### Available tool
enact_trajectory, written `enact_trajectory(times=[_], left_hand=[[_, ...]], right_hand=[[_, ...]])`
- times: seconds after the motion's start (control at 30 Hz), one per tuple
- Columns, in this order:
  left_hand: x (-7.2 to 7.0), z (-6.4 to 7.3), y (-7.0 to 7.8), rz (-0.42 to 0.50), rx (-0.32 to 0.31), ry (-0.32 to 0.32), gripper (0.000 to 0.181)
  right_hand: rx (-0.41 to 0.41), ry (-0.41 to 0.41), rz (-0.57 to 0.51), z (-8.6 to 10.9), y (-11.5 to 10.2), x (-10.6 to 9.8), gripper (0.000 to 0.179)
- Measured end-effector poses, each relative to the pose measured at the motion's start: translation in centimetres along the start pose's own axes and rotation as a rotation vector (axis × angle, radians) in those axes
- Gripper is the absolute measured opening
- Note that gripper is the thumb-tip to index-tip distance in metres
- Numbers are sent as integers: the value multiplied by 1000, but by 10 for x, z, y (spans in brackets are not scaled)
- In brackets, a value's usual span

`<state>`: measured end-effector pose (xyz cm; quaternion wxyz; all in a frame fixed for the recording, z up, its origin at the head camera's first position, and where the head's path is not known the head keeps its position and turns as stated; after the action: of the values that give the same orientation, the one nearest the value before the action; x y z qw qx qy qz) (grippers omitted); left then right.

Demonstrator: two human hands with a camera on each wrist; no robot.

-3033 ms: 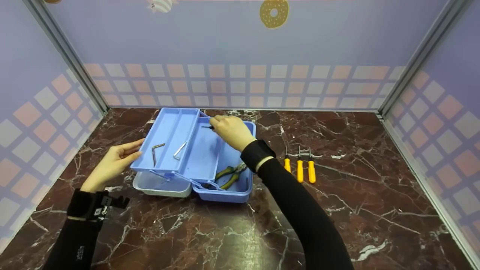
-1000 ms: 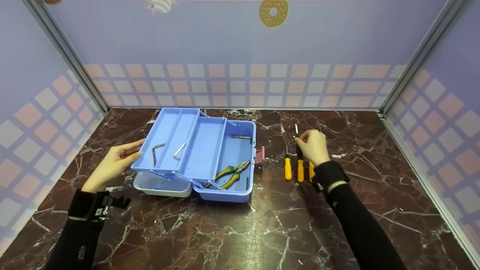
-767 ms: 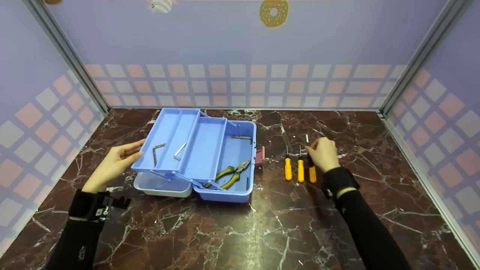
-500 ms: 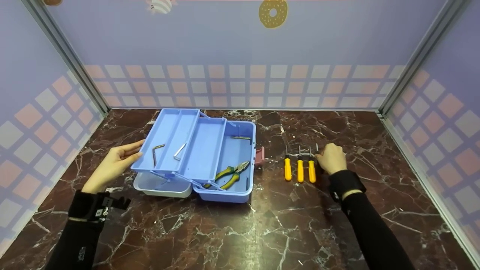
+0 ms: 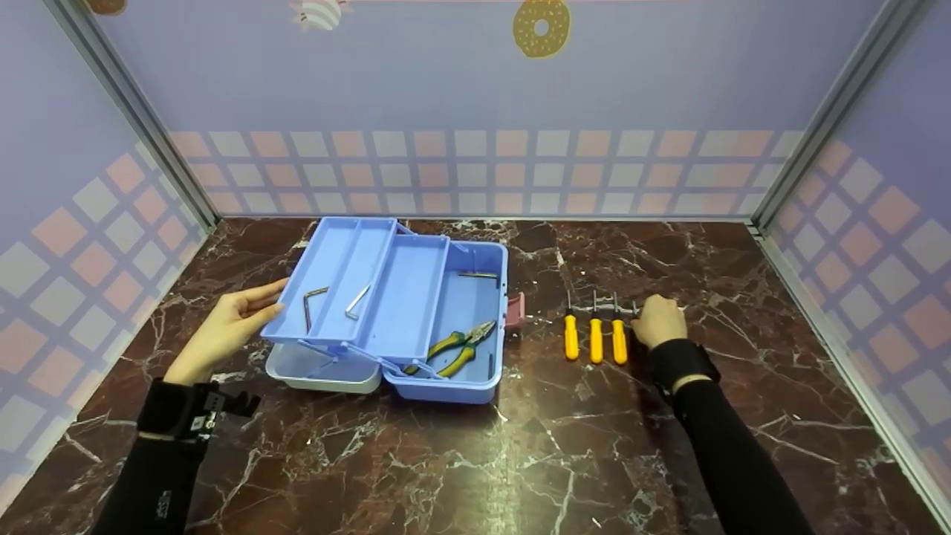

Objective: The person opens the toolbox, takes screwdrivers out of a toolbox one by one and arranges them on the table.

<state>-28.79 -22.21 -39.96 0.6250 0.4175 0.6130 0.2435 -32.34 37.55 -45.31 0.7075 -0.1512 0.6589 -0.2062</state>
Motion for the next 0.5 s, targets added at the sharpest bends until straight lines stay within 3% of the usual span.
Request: enact_trajectory(times=[0.5], left_hand=[[1,-1,-1,31,-12,-1,49]], right_hand=[[-36,15,82,-3,-1,4,28]])
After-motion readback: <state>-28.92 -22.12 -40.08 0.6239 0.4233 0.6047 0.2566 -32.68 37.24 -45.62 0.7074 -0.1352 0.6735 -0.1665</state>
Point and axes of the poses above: each hand's wrist, its own z-axis away from the middle knuckle, its own x-axis out of the palm, y = z × x, the point moved 4 cm from there along -z, towards the middle knuckle, and after that the axes turned 10 degrees about -z, right-handed, at the moved point
